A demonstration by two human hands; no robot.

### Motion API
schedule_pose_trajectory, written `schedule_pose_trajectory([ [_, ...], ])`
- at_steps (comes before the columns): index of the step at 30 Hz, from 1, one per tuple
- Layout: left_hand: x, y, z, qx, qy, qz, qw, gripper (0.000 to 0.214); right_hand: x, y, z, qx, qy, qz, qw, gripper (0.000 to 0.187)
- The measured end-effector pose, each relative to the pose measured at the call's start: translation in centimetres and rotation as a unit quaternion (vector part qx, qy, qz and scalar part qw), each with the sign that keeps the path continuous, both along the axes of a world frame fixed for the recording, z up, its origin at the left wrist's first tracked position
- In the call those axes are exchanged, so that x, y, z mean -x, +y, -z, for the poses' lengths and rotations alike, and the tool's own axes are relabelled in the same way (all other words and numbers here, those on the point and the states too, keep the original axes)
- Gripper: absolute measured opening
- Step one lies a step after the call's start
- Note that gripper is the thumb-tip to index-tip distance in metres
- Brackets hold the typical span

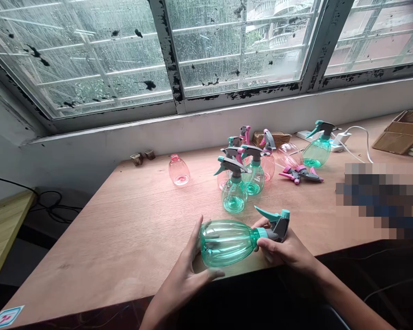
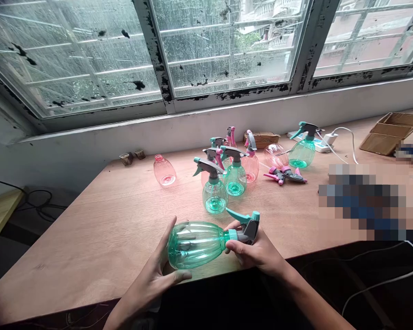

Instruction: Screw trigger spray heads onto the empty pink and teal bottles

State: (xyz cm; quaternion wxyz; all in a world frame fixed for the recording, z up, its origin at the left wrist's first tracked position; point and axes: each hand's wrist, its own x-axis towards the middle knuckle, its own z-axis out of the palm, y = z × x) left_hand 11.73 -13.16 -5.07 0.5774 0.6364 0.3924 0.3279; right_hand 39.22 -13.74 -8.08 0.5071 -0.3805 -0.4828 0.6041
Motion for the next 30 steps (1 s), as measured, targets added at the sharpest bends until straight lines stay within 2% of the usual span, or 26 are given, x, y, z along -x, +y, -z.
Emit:
schedule_pose_trajectory([
  [5, 0.1, -0.1, -0.3, 0.035, -0.012, 0.001, 0.999, 0.105, 0.1, -0.1, -0.2, 0.015, 0.0, -0.001, 1.0, 0.037],
  [16, -0.1, 0.3, -0.2, 0.029, -0.031, 0.003, 0.999, 0.091, -0.3, 0.0, 0.6, -0.001, -0.012, 0.018, 1.0, 0.037],
  [30, -0.3, 0.0, 0.1, -0.004, -0.011, 0.003, 1.0, 0.097, 0.1, 0.0, -0.4, 0.024, -0.017, 0.029, 0.999, 0.045],
])
